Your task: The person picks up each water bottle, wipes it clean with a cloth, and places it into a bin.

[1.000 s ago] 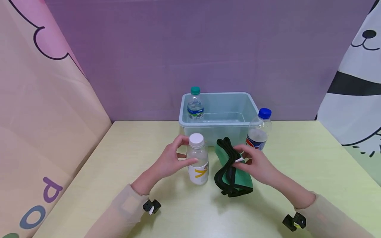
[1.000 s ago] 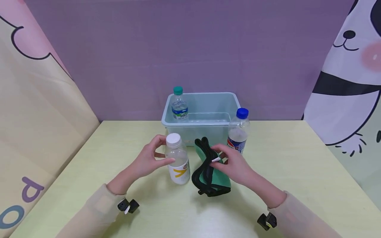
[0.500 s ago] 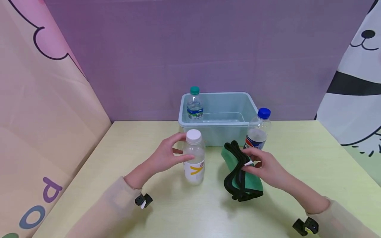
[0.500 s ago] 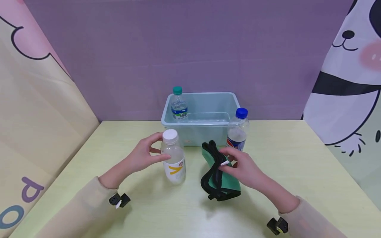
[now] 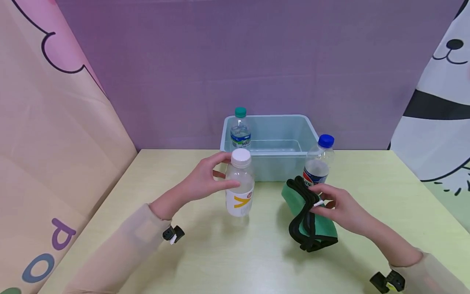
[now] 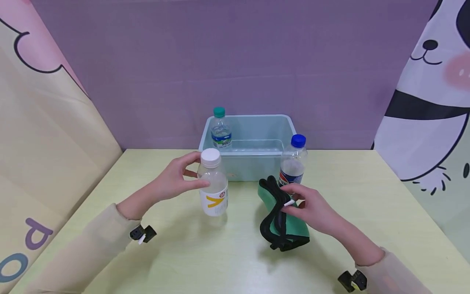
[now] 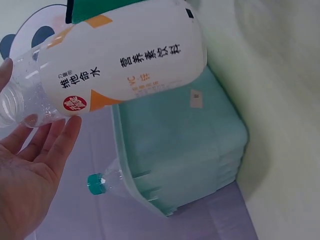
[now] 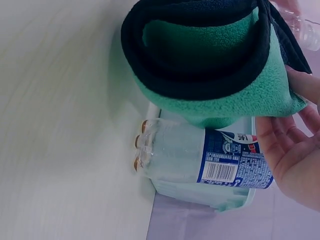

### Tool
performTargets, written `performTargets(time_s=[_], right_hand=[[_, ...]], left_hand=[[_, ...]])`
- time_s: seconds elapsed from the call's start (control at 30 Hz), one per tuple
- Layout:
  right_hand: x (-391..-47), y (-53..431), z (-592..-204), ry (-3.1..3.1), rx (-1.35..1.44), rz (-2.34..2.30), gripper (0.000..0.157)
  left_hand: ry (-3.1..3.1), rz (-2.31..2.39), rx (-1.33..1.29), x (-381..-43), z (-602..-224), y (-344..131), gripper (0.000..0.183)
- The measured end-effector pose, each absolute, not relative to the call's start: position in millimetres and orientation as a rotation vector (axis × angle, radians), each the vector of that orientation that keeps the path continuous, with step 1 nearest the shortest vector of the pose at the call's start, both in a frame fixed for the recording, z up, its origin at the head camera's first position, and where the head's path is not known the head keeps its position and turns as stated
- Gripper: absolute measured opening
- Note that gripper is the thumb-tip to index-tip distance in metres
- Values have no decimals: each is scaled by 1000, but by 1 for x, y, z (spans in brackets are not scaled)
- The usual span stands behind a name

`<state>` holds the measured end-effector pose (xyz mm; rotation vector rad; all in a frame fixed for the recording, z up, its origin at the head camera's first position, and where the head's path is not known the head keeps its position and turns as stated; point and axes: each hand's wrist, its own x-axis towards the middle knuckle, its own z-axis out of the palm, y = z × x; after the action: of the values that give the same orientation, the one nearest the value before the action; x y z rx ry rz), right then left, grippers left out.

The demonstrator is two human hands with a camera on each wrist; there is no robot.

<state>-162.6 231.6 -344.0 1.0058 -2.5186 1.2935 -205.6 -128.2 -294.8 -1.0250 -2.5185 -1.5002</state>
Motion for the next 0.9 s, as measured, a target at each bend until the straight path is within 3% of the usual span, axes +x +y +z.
performTargets(time_s=[0.47,0.9], right_hand=[[-165,238,-345,-2499,995,1332,37],[-167,243,-349,-2465,996,1380,37]], left_hand=[[-2429,-1507,-1030,-224,-251,-115,56],[-2320,-1532,-977,-265,-212,-96,53]])
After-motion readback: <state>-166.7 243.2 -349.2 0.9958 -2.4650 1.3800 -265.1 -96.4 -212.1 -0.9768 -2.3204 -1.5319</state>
